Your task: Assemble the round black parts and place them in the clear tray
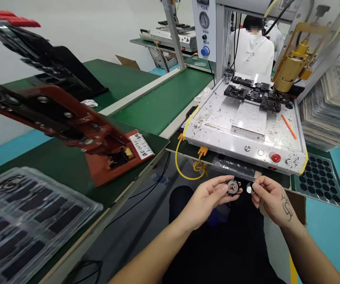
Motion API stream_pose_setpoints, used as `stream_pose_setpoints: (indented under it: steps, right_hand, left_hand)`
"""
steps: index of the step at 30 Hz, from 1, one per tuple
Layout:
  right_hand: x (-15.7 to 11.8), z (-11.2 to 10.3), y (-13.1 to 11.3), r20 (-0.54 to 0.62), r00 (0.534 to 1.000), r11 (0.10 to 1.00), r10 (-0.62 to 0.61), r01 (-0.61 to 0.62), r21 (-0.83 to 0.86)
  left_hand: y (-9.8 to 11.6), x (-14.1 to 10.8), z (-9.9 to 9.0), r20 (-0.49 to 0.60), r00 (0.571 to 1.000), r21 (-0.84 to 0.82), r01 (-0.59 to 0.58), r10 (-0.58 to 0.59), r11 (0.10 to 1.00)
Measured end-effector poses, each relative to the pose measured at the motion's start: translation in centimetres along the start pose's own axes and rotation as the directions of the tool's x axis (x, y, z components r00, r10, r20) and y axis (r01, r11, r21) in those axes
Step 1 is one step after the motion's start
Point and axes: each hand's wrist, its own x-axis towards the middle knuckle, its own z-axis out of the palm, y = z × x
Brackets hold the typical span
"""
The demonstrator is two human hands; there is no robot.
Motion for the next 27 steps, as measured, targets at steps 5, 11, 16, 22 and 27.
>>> stream_pose_setpoints:
  steps: [5, 11, 16, 22, 27]
  right_hand:
    - [-0.2, 0.3, -0.5, 0.076, 0.994, 0.995, 0.083, -0.087, 0.047]
    - [-0.3, 0.9, -1.3, 0.092, 0.988, 0.99, 0.128, -0.133, 0.055]
    - [-0.4, 0.9, -1.2, 0.102, 0.987, 0.991, 0.121, -0.126, 0.046]
    - [-0.2, 1.0, -1.3, 0.08, 0.993, 0.969, -0.084, 0.1, -0.227]
    - [-0.4, 2.1, -1.9, 0.12, 0.975, 0.9, -0.186, 0.218, -0.377]
  left_hand:
    - [-0.1, -0.5, 0.2, 0.01, 1.0, 0.013, -0.016, 0.016, 1.0]
    - [-0.1, -0.6, 0.3, 0.004, 1.0, -0.014, -0.024, 0.024, 1.0]
    - [-0.2, -0.7, 0.4, 0.001, 1.0, -0.025, -0.025, 0.025, 0.999]
    - [-0.4, -0.8, 0.6, 0.01, 0.999, 0.017, -0.039, 0.039, 0.999]
    - [-0.8, -0.9, 0.9, 0.001, 0.997, 0.077, -0.077, 0.078, 0.994]
